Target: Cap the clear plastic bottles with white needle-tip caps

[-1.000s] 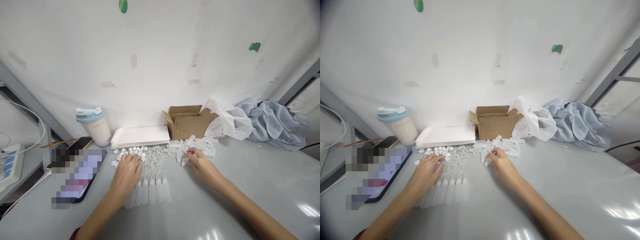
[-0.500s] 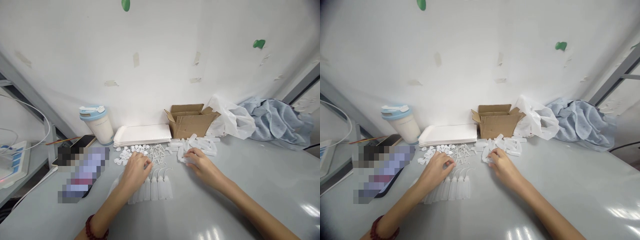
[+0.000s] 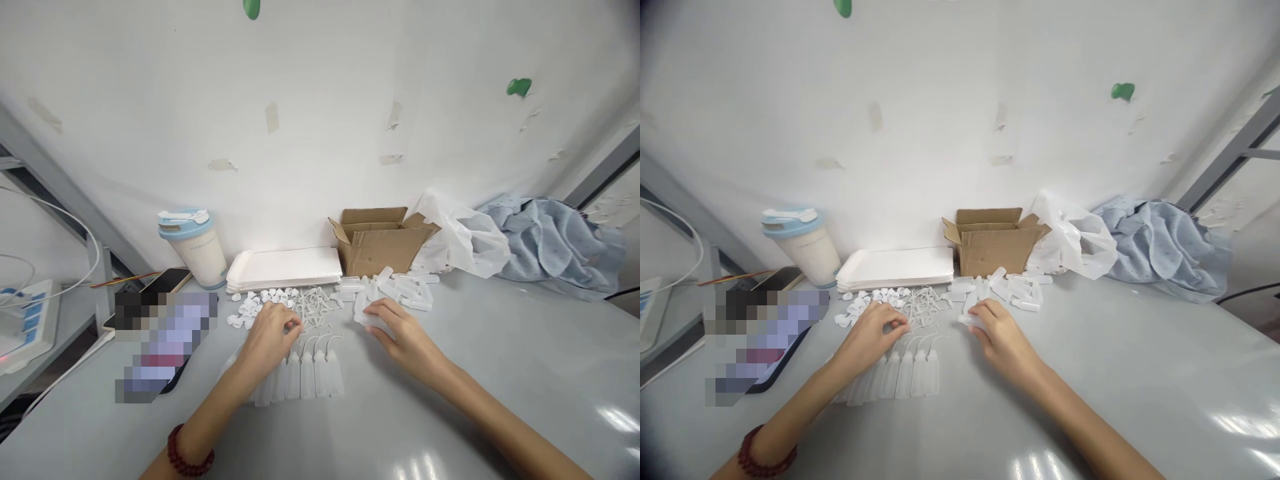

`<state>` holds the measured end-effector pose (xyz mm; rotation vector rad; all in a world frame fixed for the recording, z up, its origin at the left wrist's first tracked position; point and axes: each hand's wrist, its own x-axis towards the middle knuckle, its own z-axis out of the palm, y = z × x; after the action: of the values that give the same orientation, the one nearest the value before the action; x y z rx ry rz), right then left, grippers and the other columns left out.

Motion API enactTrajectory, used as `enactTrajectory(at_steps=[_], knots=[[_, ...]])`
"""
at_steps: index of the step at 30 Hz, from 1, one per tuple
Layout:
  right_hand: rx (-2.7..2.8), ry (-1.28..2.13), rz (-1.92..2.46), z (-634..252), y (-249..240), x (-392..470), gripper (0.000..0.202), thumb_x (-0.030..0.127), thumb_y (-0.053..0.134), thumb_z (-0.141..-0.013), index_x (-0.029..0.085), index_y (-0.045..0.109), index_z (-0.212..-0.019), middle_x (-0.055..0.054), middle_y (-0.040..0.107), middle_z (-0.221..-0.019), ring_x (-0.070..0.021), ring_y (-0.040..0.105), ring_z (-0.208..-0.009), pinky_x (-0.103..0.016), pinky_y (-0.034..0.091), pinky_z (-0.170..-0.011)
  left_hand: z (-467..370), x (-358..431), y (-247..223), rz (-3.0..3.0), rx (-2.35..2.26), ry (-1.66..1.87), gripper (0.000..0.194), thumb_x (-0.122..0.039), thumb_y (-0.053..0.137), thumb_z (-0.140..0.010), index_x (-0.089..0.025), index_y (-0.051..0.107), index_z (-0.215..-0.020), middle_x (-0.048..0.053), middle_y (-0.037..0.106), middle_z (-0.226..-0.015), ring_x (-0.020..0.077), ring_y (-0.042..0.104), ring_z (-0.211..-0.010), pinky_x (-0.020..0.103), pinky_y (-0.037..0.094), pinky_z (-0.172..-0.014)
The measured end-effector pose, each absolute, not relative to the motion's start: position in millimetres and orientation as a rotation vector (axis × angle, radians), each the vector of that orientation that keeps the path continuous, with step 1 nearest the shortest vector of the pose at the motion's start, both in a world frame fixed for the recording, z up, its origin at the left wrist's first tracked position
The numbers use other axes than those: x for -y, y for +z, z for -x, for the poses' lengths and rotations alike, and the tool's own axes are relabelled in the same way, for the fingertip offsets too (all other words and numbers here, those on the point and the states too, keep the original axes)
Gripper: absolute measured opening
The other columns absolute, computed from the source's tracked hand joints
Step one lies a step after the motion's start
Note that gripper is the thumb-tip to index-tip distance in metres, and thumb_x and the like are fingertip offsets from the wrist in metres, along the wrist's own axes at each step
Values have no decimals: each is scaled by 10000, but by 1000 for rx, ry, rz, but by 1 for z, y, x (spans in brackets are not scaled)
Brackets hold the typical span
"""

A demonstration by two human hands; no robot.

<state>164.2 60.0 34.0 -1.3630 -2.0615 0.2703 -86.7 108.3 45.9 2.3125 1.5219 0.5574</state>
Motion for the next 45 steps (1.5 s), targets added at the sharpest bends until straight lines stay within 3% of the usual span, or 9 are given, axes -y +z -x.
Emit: enactTrajectory(at_steps=[13,18,23,30,36,45], knots=[[2067,315,1350,-158,33,-57,145,150,471,-871,178,545,-993,-106,595,-983,-229,596,-903,-391,515,-770,96,-113,52,-2205,-1535,887,172,-285,560,-807,-233,719,-769,32,649,-796,234,524,-850,359,445,-761],[2036,358,1358,-154,34,-54,234,151,429,-893,184,475,-1120,-110,578,-990,-229,599,-932,-393,520,-775,96,-108,62,-2170,-1477,968,165,-297,553,-812,-228,703,-800,32,656,-861,230,530,-942,351,431,-820],[2022,377,1309,-150,34,-50,337,157,398,-910,226,380,-1239,-97,558,-1010,-226,586,-970,-389,523,-786,90,-90,78,-1811,-1189,796,214,-388,530,-833,-211,638,-782,29,664,-956,212,589,-906,321,459,-777],[2035,447,1195,-144,36,-45,359,148,426,-902,240,374,-1245,-83,543,-1014,-191,577,-873,-365,521,-789,80,-74,73,-1437,-886,693,179,-368,577,-823,-208,625,-756,28,650,-994,210,544,-1042,306,422,-851],[2083,531,1145,-139,34,-37,375,135,430,-904,234,361,-1260,-87,535,-1027,-196,569,-927,-352,516,-792,74,-68,71,-1344,-830,665,135,-335,576,-823,-222,643,-793,13,653,-981,173,535,-935,286,402,-802],[2127,548,1107,-136,40,-33,379,119,421,-901,232,360,-1258,-98,521,-1076,-187,570,-883,-339,513,-765,68,-66,71,-1387,-951,596,233,-408,528,-830,-204,635,-799,15,656,-864,160,520,-795,279,407,-738]])
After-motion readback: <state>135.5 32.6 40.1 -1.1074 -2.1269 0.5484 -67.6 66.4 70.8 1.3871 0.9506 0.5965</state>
